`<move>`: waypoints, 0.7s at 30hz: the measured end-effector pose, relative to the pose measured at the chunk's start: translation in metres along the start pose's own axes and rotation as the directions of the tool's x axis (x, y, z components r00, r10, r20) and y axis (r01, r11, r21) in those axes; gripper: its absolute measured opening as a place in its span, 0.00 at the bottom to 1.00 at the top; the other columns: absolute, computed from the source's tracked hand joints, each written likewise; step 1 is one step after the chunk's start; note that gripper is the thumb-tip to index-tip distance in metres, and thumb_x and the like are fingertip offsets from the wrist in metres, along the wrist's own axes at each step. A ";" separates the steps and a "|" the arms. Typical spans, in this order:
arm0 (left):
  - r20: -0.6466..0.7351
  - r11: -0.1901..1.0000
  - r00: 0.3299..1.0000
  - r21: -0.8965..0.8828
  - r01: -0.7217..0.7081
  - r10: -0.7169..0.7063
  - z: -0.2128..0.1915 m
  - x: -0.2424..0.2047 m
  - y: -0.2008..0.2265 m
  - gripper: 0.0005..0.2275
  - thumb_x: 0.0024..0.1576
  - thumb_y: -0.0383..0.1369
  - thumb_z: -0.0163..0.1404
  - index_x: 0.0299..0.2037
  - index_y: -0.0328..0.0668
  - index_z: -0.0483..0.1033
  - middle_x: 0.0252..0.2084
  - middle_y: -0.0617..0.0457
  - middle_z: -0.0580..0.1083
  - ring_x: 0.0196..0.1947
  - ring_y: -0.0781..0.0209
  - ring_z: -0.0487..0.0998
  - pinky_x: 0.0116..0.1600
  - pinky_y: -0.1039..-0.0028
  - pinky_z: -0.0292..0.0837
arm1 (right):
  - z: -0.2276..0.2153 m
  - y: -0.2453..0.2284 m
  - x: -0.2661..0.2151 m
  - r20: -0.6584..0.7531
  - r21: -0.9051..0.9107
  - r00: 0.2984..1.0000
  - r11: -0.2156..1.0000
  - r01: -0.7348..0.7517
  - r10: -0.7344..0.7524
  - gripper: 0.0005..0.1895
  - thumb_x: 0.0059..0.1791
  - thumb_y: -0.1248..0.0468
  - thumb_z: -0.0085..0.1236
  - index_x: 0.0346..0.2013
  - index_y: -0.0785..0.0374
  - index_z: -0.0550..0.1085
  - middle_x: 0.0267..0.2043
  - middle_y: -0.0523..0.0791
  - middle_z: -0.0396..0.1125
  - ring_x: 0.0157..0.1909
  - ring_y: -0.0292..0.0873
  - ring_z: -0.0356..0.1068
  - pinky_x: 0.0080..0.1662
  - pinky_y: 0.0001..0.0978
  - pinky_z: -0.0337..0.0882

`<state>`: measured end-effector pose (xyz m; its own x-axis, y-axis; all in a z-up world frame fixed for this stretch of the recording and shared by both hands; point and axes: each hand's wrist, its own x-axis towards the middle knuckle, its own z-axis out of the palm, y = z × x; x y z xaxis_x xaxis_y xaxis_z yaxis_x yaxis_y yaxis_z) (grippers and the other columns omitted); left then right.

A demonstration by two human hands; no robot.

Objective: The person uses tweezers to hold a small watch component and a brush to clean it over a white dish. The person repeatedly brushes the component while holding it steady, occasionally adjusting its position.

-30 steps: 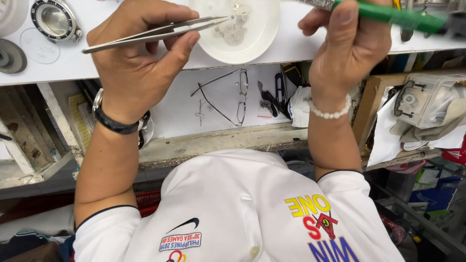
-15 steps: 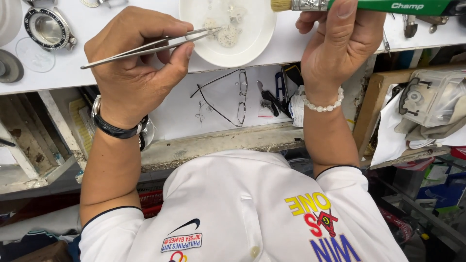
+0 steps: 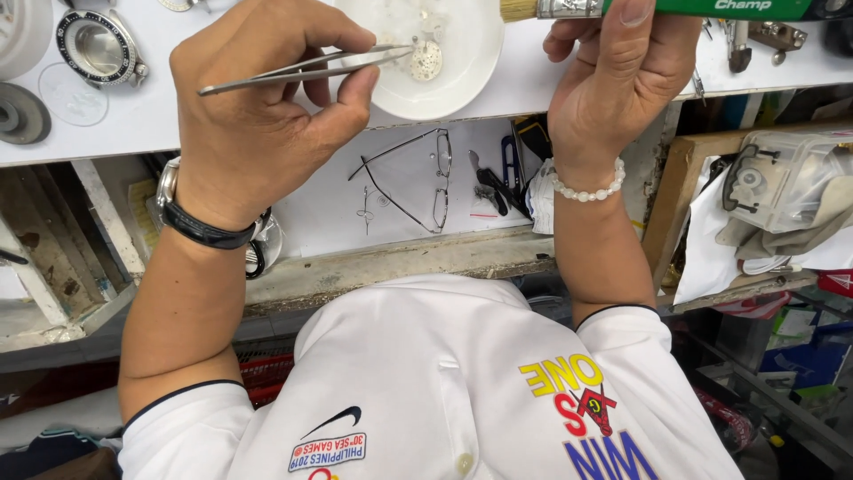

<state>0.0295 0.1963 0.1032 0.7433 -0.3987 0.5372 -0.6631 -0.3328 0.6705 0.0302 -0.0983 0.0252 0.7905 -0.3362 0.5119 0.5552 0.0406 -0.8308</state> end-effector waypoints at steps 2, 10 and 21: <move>0.007 1.000 1.000 -0.001 -0.010 0.010 -0.001 0.002 0.001 0.07 0.67 0.13 0.64 0.48 0.25 0.80 0.38 0.45 0.76 0.30 0.56 0.74 0.36 0.72 0.68 | -0.001 0.002 0.000 0.005 0.009 1.000 1.000 0.013 -0.013 0.11 0.63 0.61 0.52 0.60 0.56 0.75 0.46 0.53 0.71 0.24 0.59 0.63 0.29 0.51 0.69; 0.035 0.997 0.999 0.072 -0.018 0.015 -0.002 0.004 0.001 0.06 0.68 0.15 0.64 0.47 0.29 0.80 0.35 0.48 0.75 0.30 0.58 0.73 0.39 0.70 0.66 | 0.006 -0.005 0.001 0.031 0.017 0.998 0.999 0.050 -0.051 0.10 0.63 0.62 0.51 0.60 0.56 0.74 0.55 0.47 0.72 0.24 0.58 0.61 0.28 0.49 0.67; 0.083 0.994 0.996 0.106 -0.031 0.022 -0.001 0.009 0.004 0.07 0.68 0.15 0.65 0.47 0.30 0.80 0.33 0.51 0.73 0.30 0.59 0.73 0.39 0.71 0.65 | 0.006 -0.006 0.003 0.057 0.033 0.994 0.995 0.094 -0.096 0.11 0.63 0.62 0.50 0.60 0.56 0.74 0.56 0.46 0.72 0.23 0.58 0.61 0.28 0.50 0.67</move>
<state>0.0340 0.1920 0.1110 0.7186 -0.4759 0.5071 -0.6913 -0.4091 0.5956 0.0306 -0.0937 0.0329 0.7474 -0.2841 0.6006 0.6351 0.0397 -0.7714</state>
